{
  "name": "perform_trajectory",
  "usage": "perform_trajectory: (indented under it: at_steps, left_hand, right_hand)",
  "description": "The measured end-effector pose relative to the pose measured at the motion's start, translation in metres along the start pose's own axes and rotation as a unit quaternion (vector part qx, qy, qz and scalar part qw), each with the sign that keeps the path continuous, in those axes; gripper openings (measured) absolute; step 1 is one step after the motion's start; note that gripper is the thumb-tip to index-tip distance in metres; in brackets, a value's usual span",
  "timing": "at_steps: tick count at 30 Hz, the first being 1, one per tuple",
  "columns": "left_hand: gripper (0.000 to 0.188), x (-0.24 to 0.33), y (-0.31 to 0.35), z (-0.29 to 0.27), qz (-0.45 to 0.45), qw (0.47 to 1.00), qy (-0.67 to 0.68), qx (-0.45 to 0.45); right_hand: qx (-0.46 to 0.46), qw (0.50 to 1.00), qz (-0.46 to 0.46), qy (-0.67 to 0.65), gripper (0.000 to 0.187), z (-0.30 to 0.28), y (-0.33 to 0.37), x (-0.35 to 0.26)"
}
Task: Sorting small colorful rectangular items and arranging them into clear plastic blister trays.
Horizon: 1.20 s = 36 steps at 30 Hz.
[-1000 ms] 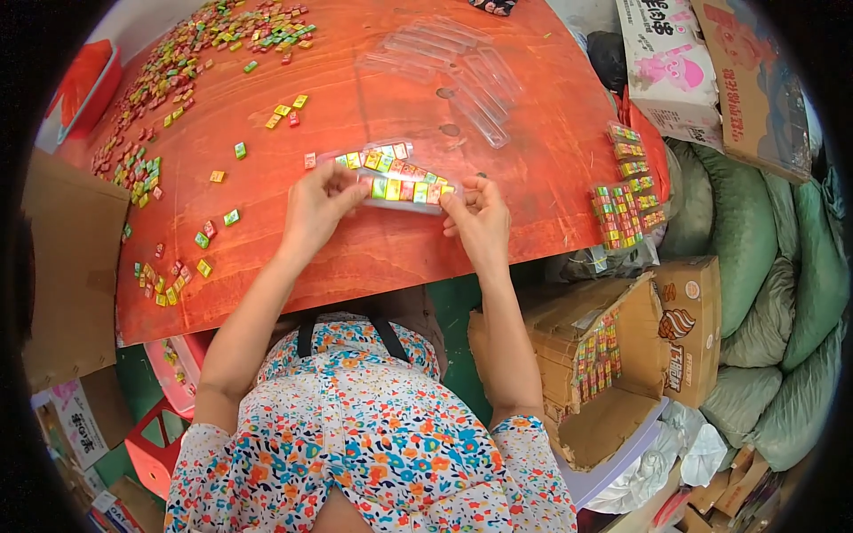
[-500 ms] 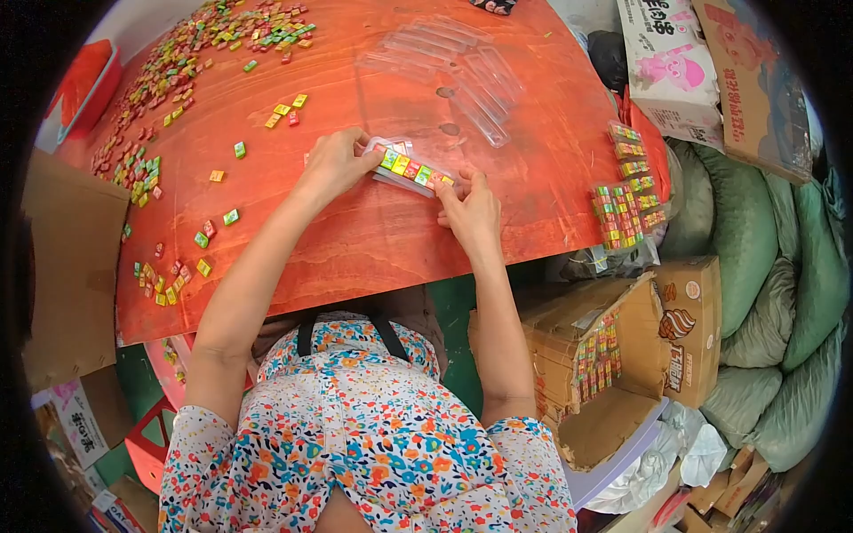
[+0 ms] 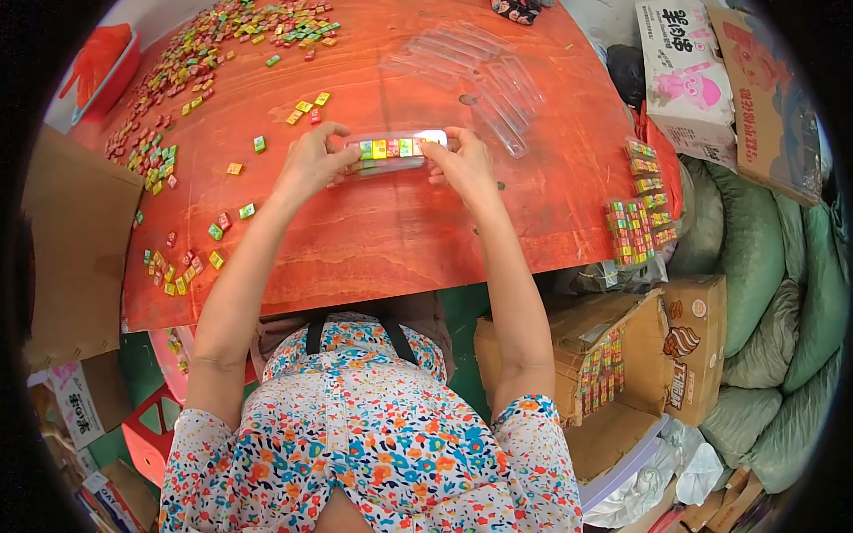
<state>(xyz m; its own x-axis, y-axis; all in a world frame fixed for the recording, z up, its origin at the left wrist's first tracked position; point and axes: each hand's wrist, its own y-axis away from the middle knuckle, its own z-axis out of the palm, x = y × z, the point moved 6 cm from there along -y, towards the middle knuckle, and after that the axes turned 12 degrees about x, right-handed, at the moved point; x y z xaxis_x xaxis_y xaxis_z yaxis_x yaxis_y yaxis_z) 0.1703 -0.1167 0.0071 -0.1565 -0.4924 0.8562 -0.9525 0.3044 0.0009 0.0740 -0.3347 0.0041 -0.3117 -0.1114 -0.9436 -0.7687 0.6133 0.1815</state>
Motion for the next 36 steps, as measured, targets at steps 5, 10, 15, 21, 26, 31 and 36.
perform_trajectory:
  at_steps: [5, 10, 15, 21, 26, 31, 36]
  left_hand:
    - [0.051, 0.019, 0.012, 0.007, 0.085, 0.979, -0.184, 0.023]
    - [0.067, 0.05, 0.019, 0.019, 0.391, 0.88, -0.235, 0.134]
    - [0.047, 0.049, 0.0, 0.063, 0.398, 0.865, -0.301, -0.049]
    - [0.058, 0.051, 0.014, 0.069, 0.455, 0.858, -0.212, -0.104]
    - [0.069, 0.086, 0.048, 0.095, 0.534, 0.827, -0.137, -0.112]
    - [0.082, 0.131, 0.082, 0.128, 0.574, 0.797, -0.141, -0.123]
    - [0.08, 0.132, 0.108, 0.131, 0.583, 0.796, -0.107, -0.123]
  right_hand:
    - [0.007, 1.0, 0.017, 0.025, 0.057, -0.004, -0.007, 0.018]
    - [-0.002, 0.999, -0.002, 0.032, 0.054, 0.004, -0.012, 0.012]
    - [0.012, 0.999, 0.004, 0.031, 0.051, -0.004, -0.013, 0.02]
    - [-0.085, 0.995, 0.035, 0.024, 0.047, -0.011, 0.009, 0.028]
    - [-0.127, 0.972, 0.118, -0.157, 0.043, -0.061, 0.061, 0.032]
    - [0.011, 0.969, 0.124, -0.212, 0.037, -0.118, 0.093, 0.055]
    - [0.22, 0.924, 0.122, -0.288, 0.029, -0.205, 0.102, 0.1]
